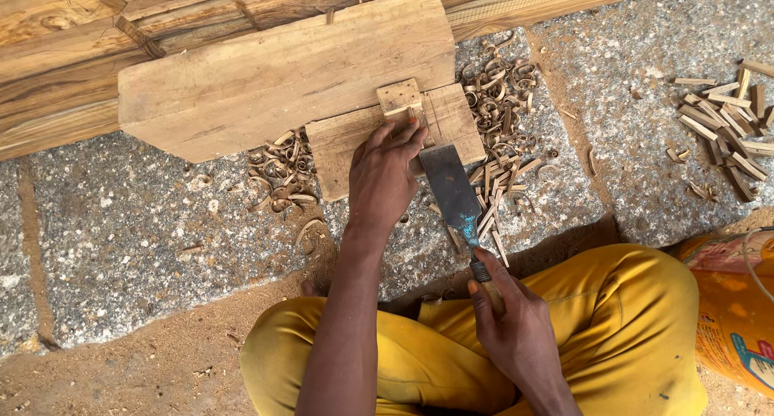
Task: The person sits cross-legged on the ground and uses a chisel to carve a small wooden block. They repeatedly strike the chisel with a mallet to shape the wood, creating shavings that accumulate on the floor.
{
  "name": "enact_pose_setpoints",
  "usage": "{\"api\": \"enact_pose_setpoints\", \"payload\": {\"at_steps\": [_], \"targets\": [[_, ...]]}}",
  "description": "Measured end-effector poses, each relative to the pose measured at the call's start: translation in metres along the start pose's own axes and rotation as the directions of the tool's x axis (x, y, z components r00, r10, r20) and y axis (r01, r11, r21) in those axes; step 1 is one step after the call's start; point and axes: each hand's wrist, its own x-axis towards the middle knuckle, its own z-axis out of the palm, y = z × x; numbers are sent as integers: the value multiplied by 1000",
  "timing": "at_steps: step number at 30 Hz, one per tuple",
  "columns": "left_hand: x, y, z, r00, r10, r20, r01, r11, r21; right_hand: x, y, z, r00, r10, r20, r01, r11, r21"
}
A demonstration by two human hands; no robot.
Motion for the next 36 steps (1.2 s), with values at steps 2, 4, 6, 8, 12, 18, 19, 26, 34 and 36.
{"api": "enact_pose_setpoints", "payload": {"at_steps": [2, 4, 6, 8, 12, 18, 19, 26, 34, 36], "targets": [[0, 2, -1, 1000, -6, 4, 6, 1000, -6, 0, -1, 0, 997, -71, -25, 72, 997, 11], [1, 4, -5, 1000, -13, 24, 14, 1000, -14, 0, -1, 1, 997, -75, -28, 75, 997, 0], [1, 7, -8, 999, -14, 29, 14, 1000, -19, 1, 0, 1, 994, -106, -37, 106, 994, -2], [2, 8, -9, 999, -23, 45, 24, 999, -23, 2, 0, 1, 985, -163, -50, 164, 986, 3], [3, 3, -4, 999, -18, 47, 20, 999, -34, 3, -3, 1, 994, -108, -2, 108, 993, -38], [-5, 9, -24, 985, 156, -69, -147, 983, 113, 8, -13, 0, 984, -177, 1, 176, 977, -122], [-9, 14, -30, 983, 171, -68, -155, 970, 190, 7, -15, 0, 976, -216, -17, 212, 970, -119], [-40, 63, -24, 945, 93, 312, -173, 956, 237, 24, -30, 0, 987, -159, 6, 158, 976, -148], [-23, 57, -19, 938, 13, 347, -98, 969, 228, 48, -44, 10, 981, -193, 2, 192, 975, -109], [-11, 49, -14, 945, -6, 326, -86, 960, 265, 54, -47, 16, 969, -245, -24, 243, 967, -70]]}}
